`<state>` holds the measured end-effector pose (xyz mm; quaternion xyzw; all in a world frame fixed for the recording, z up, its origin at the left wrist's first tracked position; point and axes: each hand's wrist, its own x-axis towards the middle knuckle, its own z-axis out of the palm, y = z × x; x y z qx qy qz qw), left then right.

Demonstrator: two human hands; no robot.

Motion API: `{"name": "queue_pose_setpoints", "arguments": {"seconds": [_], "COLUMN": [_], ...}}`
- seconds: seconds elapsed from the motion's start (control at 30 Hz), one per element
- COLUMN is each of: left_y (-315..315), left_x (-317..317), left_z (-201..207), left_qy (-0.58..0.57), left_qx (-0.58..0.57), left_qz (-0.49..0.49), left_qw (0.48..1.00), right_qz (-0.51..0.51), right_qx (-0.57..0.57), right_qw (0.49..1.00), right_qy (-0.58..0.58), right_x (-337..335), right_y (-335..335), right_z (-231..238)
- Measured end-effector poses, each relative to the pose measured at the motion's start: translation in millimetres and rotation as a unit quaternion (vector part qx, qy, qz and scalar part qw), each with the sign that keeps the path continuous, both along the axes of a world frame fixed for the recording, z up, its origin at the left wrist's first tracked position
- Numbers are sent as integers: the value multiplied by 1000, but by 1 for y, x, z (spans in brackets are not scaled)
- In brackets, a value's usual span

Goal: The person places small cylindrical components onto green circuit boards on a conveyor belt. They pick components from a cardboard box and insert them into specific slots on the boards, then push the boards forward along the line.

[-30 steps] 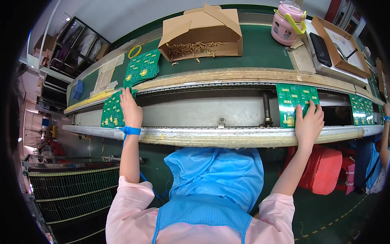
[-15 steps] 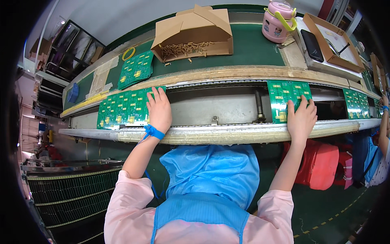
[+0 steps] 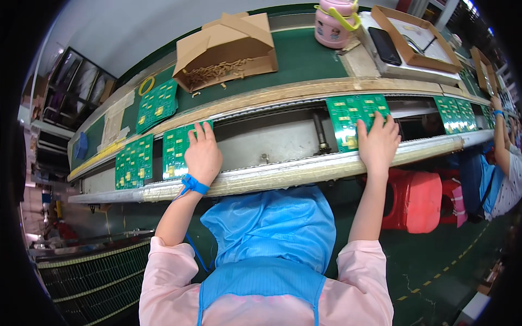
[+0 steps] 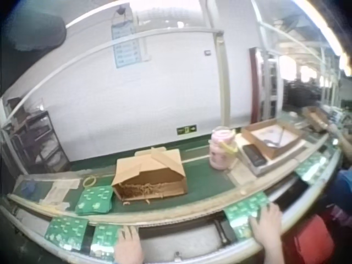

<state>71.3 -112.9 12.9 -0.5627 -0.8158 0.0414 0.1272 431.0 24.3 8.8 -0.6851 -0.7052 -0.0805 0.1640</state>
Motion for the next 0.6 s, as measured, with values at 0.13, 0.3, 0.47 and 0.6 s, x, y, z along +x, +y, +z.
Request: {"name": "queue_pose_setpoints", "arguments": {"seconds": [0.13, 0.3, 0.47, 0.6], "left_y": [6, 10, 10, 7], "left_x": [10, 27, 27, 32], "left_z": [10, 10, 0, 10], "left_qy": [12, -42, -36, -47], "left_qx": [-21, -69, -22, -34], "left_qz": [11, -4, -5, -2], "left_qw": [1000, 997, 999, 998], "right_qz": [-7, -6, 0, 0], "right_qx": [-11, -12, -9, -11], "right_qw": [1000, 1000, 1000, 1000], "right_qy": [7, 7, 4, 2], "right_x": [-1, 2, 0, 1], "right_y": [-1, 0, -1, 0], "right_z": [2, -1, -1, 0]}}
